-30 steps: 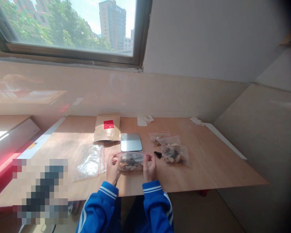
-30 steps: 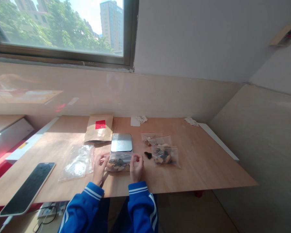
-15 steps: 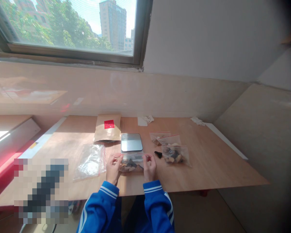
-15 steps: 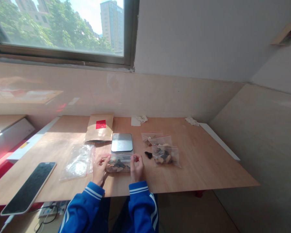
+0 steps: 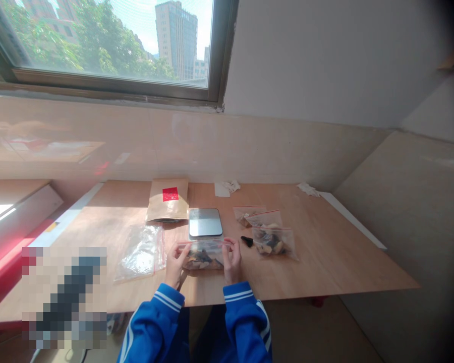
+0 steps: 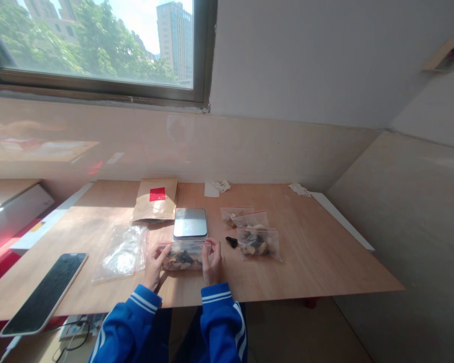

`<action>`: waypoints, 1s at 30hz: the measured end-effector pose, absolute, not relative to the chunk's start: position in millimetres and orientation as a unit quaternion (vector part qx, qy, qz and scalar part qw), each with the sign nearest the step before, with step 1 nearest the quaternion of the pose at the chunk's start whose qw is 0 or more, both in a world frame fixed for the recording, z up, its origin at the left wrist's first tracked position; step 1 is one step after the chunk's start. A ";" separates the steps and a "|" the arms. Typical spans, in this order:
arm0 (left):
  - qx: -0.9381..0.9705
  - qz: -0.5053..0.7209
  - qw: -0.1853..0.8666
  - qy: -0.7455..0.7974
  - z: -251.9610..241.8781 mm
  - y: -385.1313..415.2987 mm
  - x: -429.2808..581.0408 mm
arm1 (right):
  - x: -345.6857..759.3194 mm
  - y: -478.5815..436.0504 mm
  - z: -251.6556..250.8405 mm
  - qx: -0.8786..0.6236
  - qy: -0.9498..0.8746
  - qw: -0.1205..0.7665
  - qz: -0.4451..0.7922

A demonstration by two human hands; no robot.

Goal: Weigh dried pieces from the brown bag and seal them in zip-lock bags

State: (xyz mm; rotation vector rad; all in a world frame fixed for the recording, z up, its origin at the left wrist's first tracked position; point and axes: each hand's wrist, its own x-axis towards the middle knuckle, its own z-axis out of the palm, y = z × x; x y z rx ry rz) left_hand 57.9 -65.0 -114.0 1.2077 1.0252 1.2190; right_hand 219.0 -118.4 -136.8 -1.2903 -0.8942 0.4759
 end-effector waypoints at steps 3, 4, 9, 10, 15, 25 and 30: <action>0.520 0.512 0.537 0.423 -118.1 -63.8 57.3 | 219.8 -119.3 -135.3 -0.578 -0.412 0.671 0.215; 0.522 0.512 0.537 0.422 -118.9 -63.7 57.6 | 219.8 -119.4 -135.1 -0.578 -0.416 0.668 0.216; 0.505 0.513 0.549 0.425 -117.7 -65.2 60.2 | 217.6 -117.2 -137.2 -0.575 -0.416 0.669 0.220; 0.501 0.515 0.550 0.426 -116.7 -65.7 60.6 | 217.0 -116.4 -137.9 -0.578 -0.411 0.671 0.219; 0.468 0.518 0.563 0.442 -113.3 -68.9 63.2 | 216.4 -114.6 -138.2 -0.598 -0.391 0.669 0.205; 0.473 0.527 0.536 0.461 -116.1 -69.3 65.7 | 217.3 -113.0 -142.3 -0.618 -0.395 0.665 0.143; 0.514 0.501 0.554 0.422 -113.6 -67.9 63.0 | 216.9 -114.1 -137.8 -0.578 -0.362 0.699 0.213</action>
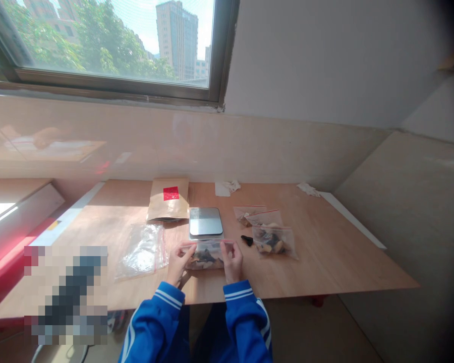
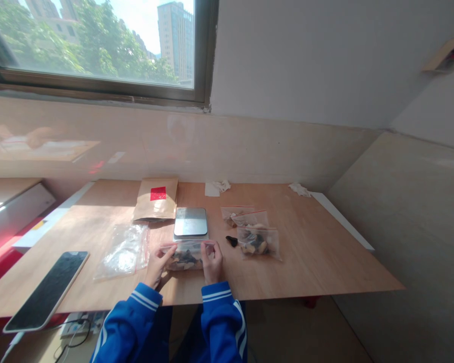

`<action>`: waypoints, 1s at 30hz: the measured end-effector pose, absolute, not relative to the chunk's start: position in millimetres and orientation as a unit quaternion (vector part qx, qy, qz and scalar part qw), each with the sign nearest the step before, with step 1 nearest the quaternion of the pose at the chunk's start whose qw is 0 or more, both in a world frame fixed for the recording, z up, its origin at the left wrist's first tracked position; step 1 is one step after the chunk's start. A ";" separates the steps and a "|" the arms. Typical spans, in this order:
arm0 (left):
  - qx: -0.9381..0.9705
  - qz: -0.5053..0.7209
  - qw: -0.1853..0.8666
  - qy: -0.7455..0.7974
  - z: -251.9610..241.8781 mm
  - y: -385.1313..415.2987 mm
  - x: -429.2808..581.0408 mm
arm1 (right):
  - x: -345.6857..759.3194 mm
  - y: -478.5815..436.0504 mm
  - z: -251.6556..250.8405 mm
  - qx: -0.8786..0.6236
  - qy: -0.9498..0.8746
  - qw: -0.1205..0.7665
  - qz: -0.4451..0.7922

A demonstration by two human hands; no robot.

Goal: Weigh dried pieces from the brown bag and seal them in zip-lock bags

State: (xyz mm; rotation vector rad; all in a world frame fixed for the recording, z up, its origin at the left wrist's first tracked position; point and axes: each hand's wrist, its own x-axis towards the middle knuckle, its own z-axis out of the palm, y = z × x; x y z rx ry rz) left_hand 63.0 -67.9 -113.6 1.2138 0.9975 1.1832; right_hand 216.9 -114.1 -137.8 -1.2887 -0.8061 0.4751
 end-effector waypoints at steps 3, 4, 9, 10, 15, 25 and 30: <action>0.529 0.479 0.559 0.421 -113.9 -66.2 61.7 | 216.9 -115.2 -133.8 -0.546 -0.364 0.707 0.262; 0.534 0.470 0.561 0.423 -114.4 -65.6 61.4 | 216.9 -115.6 -132.8 -0.542 -0.375 0.702 0.270; 0.531 0.461 0.565 0.431 -118.4 -64.0 60.8 | 217.1 -115.9 -131.4 -0.551 -0.417 0.675 0.259; 0.529 0.464 0.563 0.433 -119.1 -64.0 60.7 | 217.1 -115.6 -131.8 -0.552 -0.420 0.673 0.257; 0.527 0.466 0.557 0.441 -119.3 -65.1 60.8 | 216.8 -112.7 -135.7 -0.560 -0.424 0.670 0.239; 0.476 0.485 0.573 0.458 -118.3 -67.4 60.9 | 215.7 -109.5 -139.6 -0.562 -0.411 0.680 0.227; 0.505 0.446 0.607 0.421 -114.2 -65.9 55.0 | 220.1 -115.7 -140.5 -0.525 -0.402 0.665 0.347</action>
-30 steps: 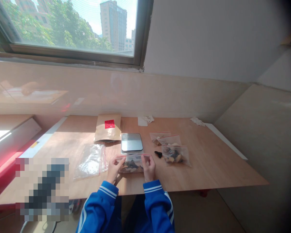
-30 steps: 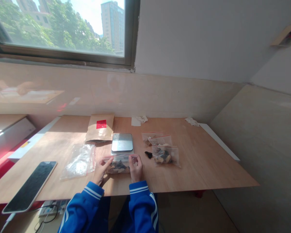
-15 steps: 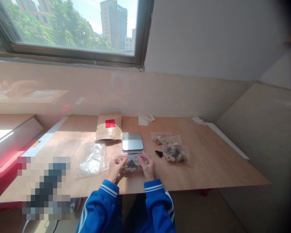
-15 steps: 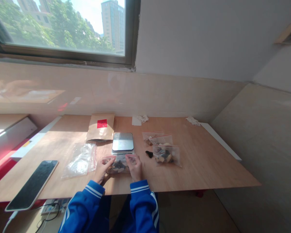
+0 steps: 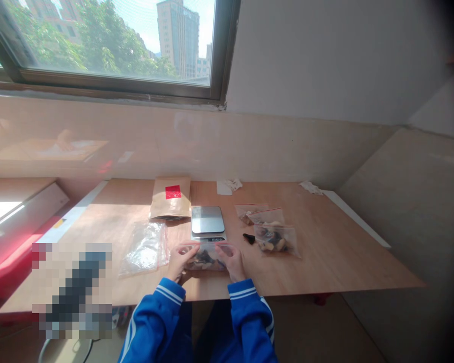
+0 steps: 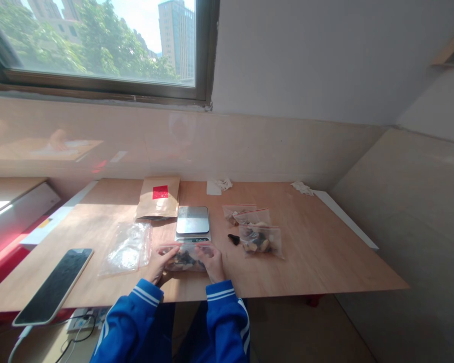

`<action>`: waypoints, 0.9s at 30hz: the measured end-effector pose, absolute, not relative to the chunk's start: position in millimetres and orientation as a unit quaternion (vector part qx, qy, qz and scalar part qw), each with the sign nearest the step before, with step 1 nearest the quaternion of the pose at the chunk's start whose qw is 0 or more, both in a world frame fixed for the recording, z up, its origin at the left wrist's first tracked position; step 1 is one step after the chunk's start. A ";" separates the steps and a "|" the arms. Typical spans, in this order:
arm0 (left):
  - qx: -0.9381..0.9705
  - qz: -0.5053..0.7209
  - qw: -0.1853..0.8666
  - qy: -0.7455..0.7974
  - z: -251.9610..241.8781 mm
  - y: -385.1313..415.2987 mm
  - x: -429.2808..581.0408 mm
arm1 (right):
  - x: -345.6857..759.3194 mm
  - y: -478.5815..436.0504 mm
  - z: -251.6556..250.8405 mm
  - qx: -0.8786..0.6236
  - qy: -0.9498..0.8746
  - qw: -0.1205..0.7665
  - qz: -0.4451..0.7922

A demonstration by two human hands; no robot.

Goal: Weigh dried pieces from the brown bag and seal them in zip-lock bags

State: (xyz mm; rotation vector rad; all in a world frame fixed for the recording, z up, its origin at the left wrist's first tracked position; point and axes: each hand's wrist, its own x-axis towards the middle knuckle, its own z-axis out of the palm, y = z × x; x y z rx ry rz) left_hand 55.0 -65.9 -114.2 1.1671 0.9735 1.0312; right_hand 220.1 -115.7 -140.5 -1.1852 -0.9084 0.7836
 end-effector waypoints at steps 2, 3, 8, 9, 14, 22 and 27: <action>0.510 0.419 0.631 0.406 -112.0 -66.4 53.6 | 221.9 -117.0 -142.4 -0.518 -0.398 0.656 0.378; 0.512 0.411 0.638 0.402 -111.3 -66.9 53.3 | 222.4 -117.2 -143.0 -0.516 -0.395 0.653 0.389; 0.503 0.419 0.641 0.401 -110.1 -69.8 53.9 | 219.4 -116.4 -138.2 -0.502 -0.393 0.637 0.432; 0.499 0.422 0.643 0.399 -110.1 -70.0 54.0 | 217.8 -116.4 -135.8 -0.502 -0.395 0.638 0.430; 0.493 0.422 0.647 0.400 -110.5 -68.6 53.7 | 209.7 -116.4 -126.0 -0.515 -0.410 0.646 0.386; 0.488 0.441 0.628 0.415 -113.0 -69.5 56.5 | 204.3 -113.4 -129.0 -0.529 -0.403 0.664 0.342; 0.501 0.417 0.645 0.398 -110.5 -70.4 58.1 | 208.2 -114.6 -130.7 -0.512 -0.411 0.653 0.376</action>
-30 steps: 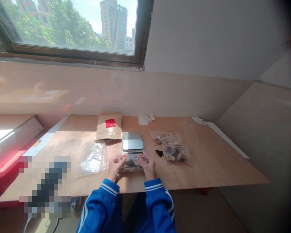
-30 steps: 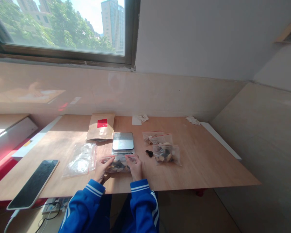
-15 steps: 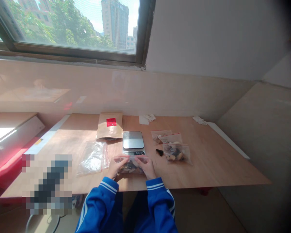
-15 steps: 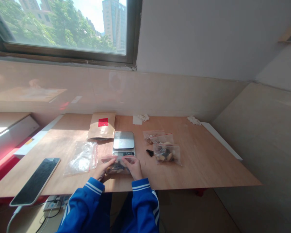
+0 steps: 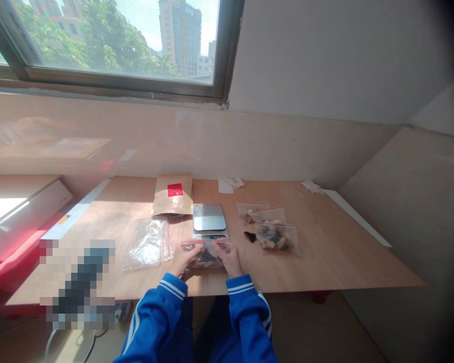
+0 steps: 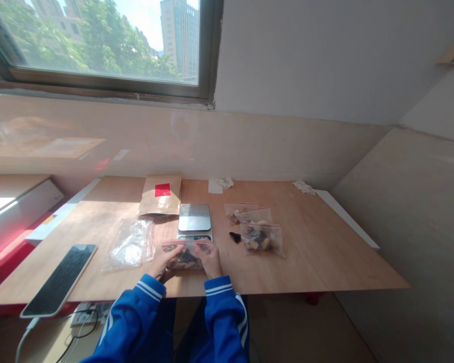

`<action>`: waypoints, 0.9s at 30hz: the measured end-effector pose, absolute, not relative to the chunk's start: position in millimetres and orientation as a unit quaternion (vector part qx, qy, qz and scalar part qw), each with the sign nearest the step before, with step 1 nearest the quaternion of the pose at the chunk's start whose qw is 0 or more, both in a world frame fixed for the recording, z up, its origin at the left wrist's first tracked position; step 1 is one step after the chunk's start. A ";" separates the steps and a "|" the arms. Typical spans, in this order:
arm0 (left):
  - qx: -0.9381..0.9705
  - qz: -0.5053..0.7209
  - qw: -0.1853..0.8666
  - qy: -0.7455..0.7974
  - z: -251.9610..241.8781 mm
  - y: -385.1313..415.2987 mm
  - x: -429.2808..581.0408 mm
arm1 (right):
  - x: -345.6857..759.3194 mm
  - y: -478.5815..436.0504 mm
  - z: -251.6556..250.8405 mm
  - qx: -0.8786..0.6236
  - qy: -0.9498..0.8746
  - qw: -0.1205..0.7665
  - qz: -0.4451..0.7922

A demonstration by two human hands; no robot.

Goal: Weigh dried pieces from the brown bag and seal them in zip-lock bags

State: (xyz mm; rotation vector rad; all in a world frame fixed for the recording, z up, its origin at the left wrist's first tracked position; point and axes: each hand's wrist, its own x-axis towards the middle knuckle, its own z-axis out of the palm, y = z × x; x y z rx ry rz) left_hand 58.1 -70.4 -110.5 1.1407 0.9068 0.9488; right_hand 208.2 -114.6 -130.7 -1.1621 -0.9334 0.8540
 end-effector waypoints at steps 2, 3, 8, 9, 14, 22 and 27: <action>0.504 0.415 0.646 0.396 -109.8 -70.5 58.7 | 209.5 -115.4 -131.2 -0.499 -0.412 0.651 0.397; 0.504 0.416 0.645 0.397 -109.7 -70.5 59.0 | 209.8 -115.7 -131.2 -0.493 -0.414 0.648 0.406; 0.498 0.421 0.642 0.404 -107.7 -72.5 60.7 | 209.1 -115.9 -130.8 -0.479 -0.428 0.636 0.427; 0.493 0.424 0.643 0.403 -106.7 -73.4 61.2 | 208.7 -115.7 -130.9 -0.478 -0.426 0.635 0.432; 0.492 0.437 0.635 0.403 -105.1 -75.2 62.4 | 204.9 -114.3 -130.7 -0.481 -0.423 0.632 0.436; 0.522 0.432 0.604 0.419 -112.8 -70.0 60.4 | 194.5 -112.5 -125.1 -0.535 -0.433 0.646 0.330; 0.532 0.440 0.592 0.417 -110.7 -71.5 62.2 | 181.0 -107.4 -133.0 -0.545 -0.390 0.682 0.295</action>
